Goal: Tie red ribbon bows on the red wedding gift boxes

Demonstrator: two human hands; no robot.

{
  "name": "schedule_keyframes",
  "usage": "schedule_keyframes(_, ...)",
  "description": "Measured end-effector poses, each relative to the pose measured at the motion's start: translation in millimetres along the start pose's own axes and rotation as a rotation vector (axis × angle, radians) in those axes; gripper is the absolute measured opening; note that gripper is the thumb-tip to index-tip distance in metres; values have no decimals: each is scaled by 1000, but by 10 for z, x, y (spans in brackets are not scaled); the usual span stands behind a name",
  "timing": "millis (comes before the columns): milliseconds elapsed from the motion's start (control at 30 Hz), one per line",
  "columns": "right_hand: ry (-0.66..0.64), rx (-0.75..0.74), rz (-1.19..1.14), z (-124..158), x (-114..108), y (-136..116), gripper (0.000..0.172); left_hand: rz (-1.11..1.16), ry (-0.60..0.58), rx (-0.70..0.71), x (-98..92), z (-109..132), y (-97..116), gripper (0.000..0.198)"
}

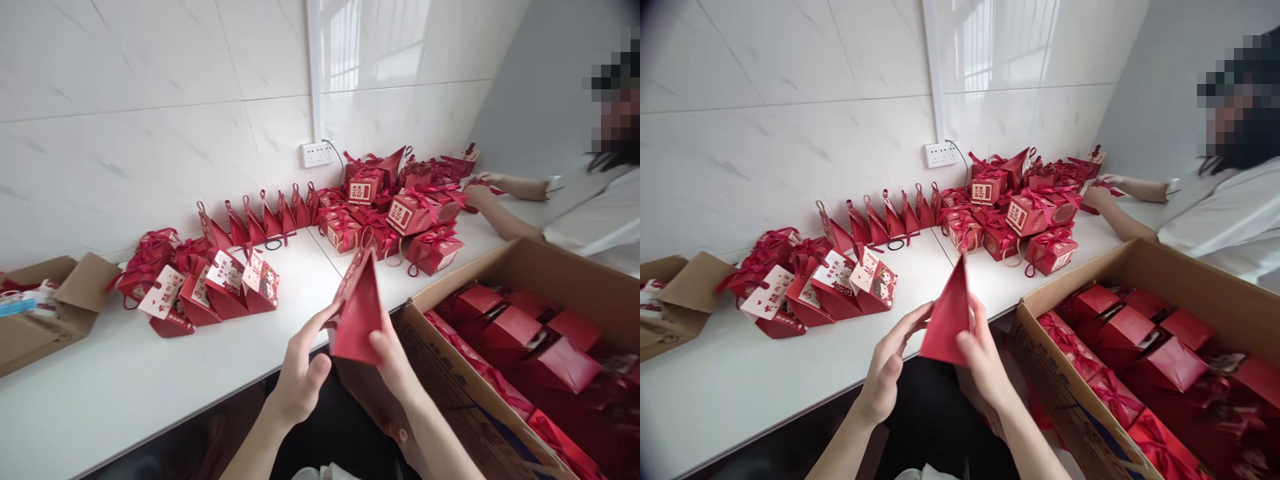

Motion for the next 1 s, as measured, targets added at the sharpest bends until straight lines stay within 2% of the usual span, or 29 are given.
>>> schedule_keyframes(33, 25, 71, -203, -15, -40, 48, 67, -44, -46, 32, 65, 8, 30, 61)
schedule_keyframes(100, 66, 187, -518, -37, -105, 98, 67, -196, -56, 112, 153, -7, 64, 45)
schedule_keyframes(200, 114, 257, -666, -35, -205, 90, 66, -407, 21, 256, 262, -75, 105, 39)
schedule_keyframes(300, 140, 300, -635, 16, -256, 67, 72, -373, 87, 290, 317, -174, 110, 32)
schedule_keyframes(400, 142, 342, -601, 76, -283, 38, 76, -298, 116, 239, 336, -280, 75, 26)
schedule_keyframes(467, 139, 372, -574, 118, -328, 45, 75, -268, 124, 217, 334, -338, 54, 26)
schedule_keyframes(533, 152, 363, -497, 151, -446, 64, 68, -262, 129, 269, 328, -363, 78, 25)
schedule_keyframes(600, 202, 278, -368, 171, -653, 45, 60, -291, 131, 415, 335, -334, 151, 27)
schedule_keyframes(667, 245, 157, -256, 208, -856, -28, 56, -350, 131, 627, 376, -236, 233, 33)
schedule_keyframes(733, 208, 96, -203, 283, -943, -93, 60, -418, 139, 823, 446, -105, 261, 40)
schedule_keyframes(800, 153, 91, -173, 393, -967, -135, 65, -466, 119, 948, 557, 9, 235, 44)
schedule_keyframes(867, 152, 86, -118, 516, -1017, -183, 64, -441, 18, 932, 696, 30, 169, 40)
schedule_keyframes(900, 173, 71, -82, 574, -1058, -220, 63, -378, -39, 855, 747, -14, 127, 36)
schedule_keyframes(933, 193, 55, -43, 629, -1099, -257, 61, -275, -69, 736, 765, -95, 76, 34)
schedule_keyframes(1000, 187, 48, 53, 723, -1150, -311, 61, -5, -37, 439, 716, -315, -84, 42)
Point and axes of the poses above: each hand's wrist, its own z-axis away from the middle knuckle, its own x-axis out of the palm, y = z × x, the point moved 9 cm from there along -z, towards the middle knuckle, and after that the axes turned 14 degrees about -x, right-handed, at the moved point
